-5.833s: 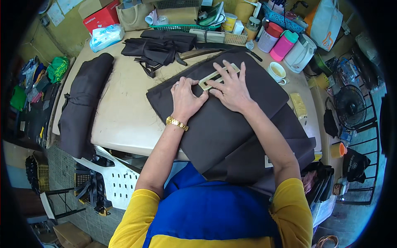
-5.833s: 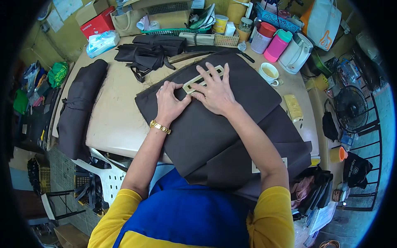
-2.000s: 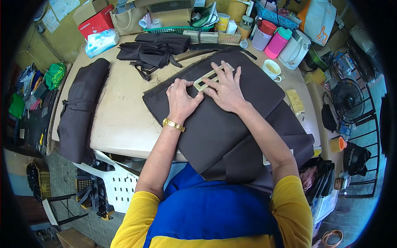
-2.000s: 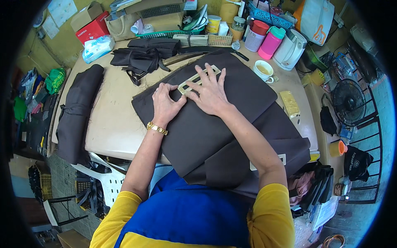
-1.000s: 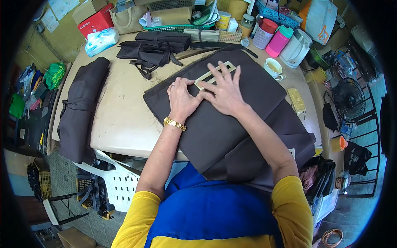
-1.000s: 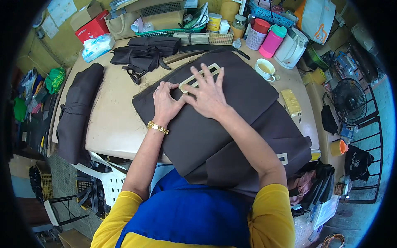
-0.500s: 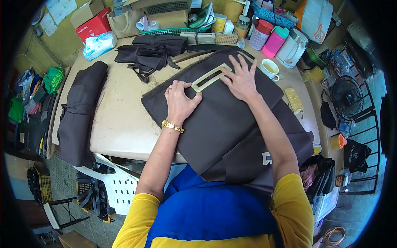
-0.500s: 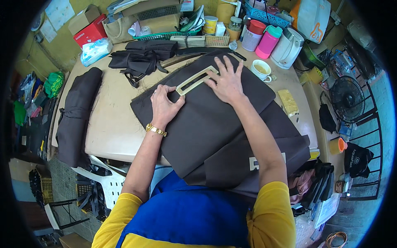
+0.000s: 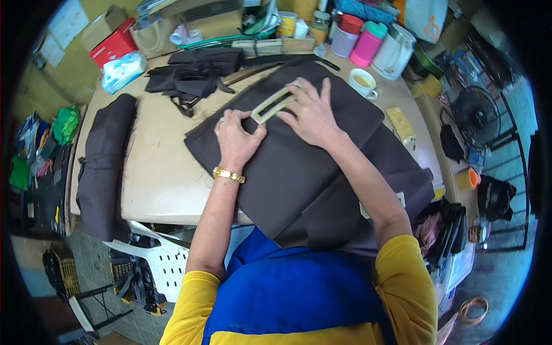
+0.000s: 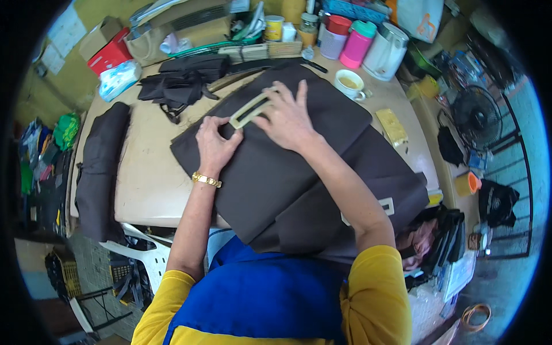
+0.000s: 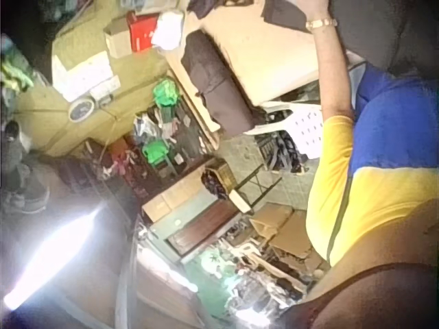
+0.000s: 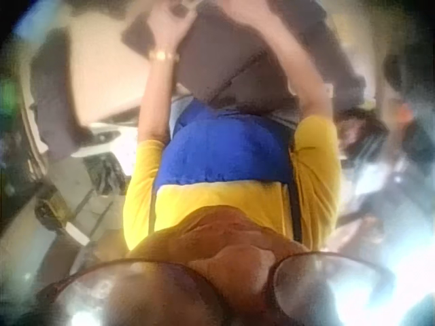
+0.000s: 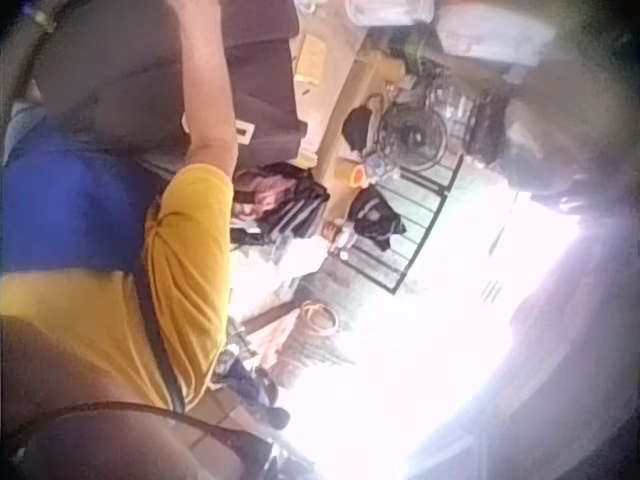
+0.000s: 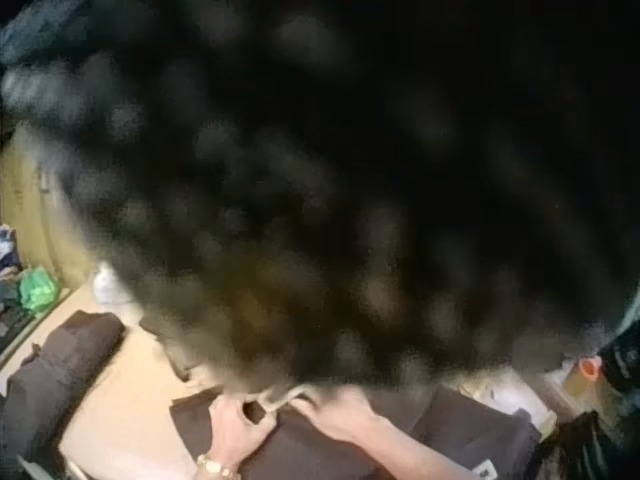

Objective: The person handles a large piece of brown leather fabric on a workshop table, checking various attachments and then handling a small round piece of material.

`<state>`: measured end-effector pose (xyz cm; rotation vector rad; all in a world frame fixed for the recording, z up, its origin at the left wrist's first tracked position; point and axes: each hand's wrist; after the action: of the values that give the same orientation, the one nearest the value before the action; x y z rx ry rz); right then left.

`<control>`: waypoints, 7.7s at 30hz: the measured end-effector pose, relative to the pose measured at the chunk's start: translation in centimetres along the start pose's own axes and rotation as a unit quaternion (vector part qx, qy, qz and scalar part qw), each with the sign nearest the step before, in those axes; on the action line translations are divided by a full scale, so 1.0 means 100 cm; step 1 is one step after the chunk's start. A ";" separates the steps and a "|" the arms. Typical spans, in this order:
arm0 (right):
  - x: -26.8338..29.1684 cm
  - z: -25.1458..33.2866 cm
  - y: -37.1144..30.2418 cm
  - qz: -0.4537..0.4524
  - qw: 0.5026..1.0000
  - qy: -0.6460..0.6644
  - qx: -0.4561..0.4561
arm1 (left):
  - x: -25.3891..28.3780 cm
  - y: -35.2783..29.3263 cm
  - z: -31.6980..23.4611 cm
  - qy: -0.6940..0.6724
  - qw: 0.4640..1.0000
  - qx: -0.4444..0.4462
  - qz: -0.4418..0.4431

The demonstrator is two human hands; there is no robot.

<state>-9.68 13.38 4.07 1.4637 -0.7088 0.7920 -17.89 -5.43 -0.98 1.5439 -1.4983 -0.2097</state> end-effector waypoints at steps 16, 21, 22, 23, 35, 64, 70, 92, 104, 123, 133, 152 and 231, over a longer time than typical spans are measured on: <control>0.219 -0.060 -0.199 -0.357 0.794 0.126 -0.477 | 0.051 0.011 -0.069 -0.122 0.983 -0.003 0.136; 0.201 -0.058 -0.278 -0.449 0.727 0.189 -0.484 | 0.054 -0.044 -0.159 -0.063 0.892 -0.181 0.410; 0.194 -0.054 -0.285 -0.446 0.722 0.194 -0.491 | 0.049 -0.049 -0.168 -0.047 0.888 -0.166 0.427; 0.189 -0.052 -0.289 -0.444 0.717 0.200 -0.498 | 0.043 -0.050 -0.172 -0.021 0.877 -0.151 0.455; 0.151 -0.052 -0.315 -0.421 0.719 0.287 -0.473 | 0.000 -0.082 -0.185 -0.214 0.857 0.053 0.466; 0.121 0.018 -0.279 -0.251 0.892 0.290 -0.240 | 0.002 -0.096 -0.196 -0.533 0.605 0.407 0.431; 0.128 0.016 -0.280 -0.257 0.895 0.294 -0.217 | 0.002 -0.098 -0.194 -0.537 0.589 0.425 0.429; 0.128 -0.014 -0.292 -0.249 0.925 0.134 -0.255 | 0.010 -0.096 -0.197 -0.551 0.583 0.396 0.447; 0.126 -0.019 -0.298 -0.285 0.913 0.141 -0.257 | 0.008 -0.096 -0.198 -0.547 0.590 0.385 0.452; 0.127 -0.057 -0.313 -0.353 0.881 -0.031 -0.314 | 0.017 -0.091 -0.200 -0.549 0.581 0.400 0.450; 0.146 -0.063 -0.337 -0.525 0.714 0.137 -0.442 | 0.018 -0.087 -0.205 -0.544 0.580 0.406 0.450; 0.207 -0.026 -0.279 -0.228 0.939 0.099 -0.239 | 0.031 -0.084 -0.259 -0.346 0.743 -0.184 0.542; 0.195 -0.011 -0.312 -0.238 0.888 -0.123 -0.372 | 0.030 -0.009 0.062 0.235 0.952 -0.038 0.190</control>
<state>26.93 16.54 2.08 0.9563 -0.6926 -0.0735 -20.75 -11.21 -3.58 1.1123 -1.3473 0.3043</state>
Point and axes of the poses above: each hand's wrist, its own y-axis towards the middle knuckle, its own x-axis out of the back of the hand, z = x × y, and after that the axes turned 9 degrees about -z, right-handed
